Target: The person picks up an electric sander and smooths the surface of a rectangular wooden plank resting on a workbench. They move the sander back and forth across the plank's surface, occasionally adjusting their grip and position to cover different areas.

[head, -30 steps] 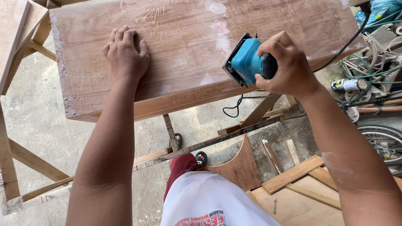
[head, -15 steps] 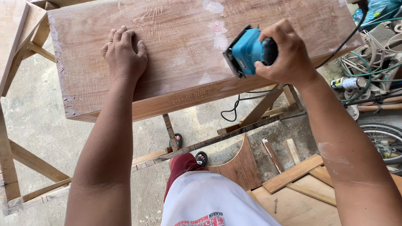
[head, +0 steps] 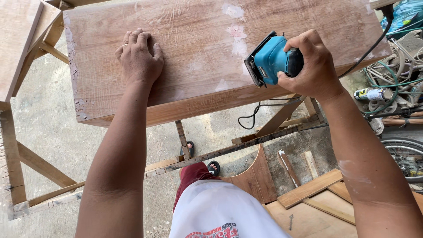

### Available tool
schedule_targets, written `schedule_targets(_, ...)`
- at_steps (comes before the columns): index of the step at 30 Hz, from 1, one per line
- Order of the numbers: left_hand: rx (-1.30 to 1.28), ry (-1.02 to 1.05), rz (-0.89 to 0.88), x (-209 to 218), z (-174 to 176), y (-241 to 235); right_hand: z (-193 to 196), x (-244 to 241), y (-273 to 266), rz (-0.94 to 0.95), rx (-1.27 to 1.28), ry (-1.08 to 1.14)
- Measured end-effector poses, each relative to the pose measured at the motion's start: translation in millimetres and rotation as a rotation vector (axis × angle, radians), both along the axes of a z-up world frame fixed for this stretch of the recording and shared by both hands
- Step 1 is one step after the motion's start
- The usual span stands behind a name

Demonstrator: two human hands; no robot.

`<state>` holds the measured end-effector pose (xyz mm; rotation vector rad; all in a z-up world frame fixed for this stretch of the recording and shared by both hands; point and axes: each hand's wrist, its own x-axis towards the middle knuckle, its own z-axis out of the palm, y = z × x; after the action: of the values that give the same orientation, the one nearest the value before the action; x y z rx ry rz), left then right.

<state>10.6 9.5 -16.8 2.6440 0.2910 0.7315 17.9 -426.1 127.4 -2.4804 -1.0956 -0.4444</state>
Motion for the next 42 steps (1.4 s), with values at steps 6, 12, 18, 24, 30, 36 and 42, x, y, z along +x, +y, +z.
schedule_targets(6, 0.009, -0.007, 0.001, -2, 4, -3, 3, -5, 7, 0.026, 0.001, -0.002)
schedule_targets(12, -0.005, 0.012, 0.010, 0, 4, -5, -2, -6, 25, 0.030, 0.032, 0.016)
schedule_targets(18, -0.011, -0.023, 0.018, 0, 0, -3, -9, 20, 33, -0.005, 0.056, -0.032)
schedule_targets(24, 0.007, -0.004, 0.028, 0, 2, -5, -6, 45, 51, -0.031, 0.009, -0.040)
schedule_targets(30, -0.029, -0.017, 0.020, 0, 3, -4, -6, 60, 80, 0.002, 0.055, -0.095)
schedule_targets(36, 0.013, -0.024, 0.010, -2, 4, -6, -19, 87, 92, -0.060, 0.108, -0.195)
schedule_targets(42, 0.037, -0.028, 0.015, 1, 4, -7, -29, 120, 96, -0.163, 0.104, -0.334)
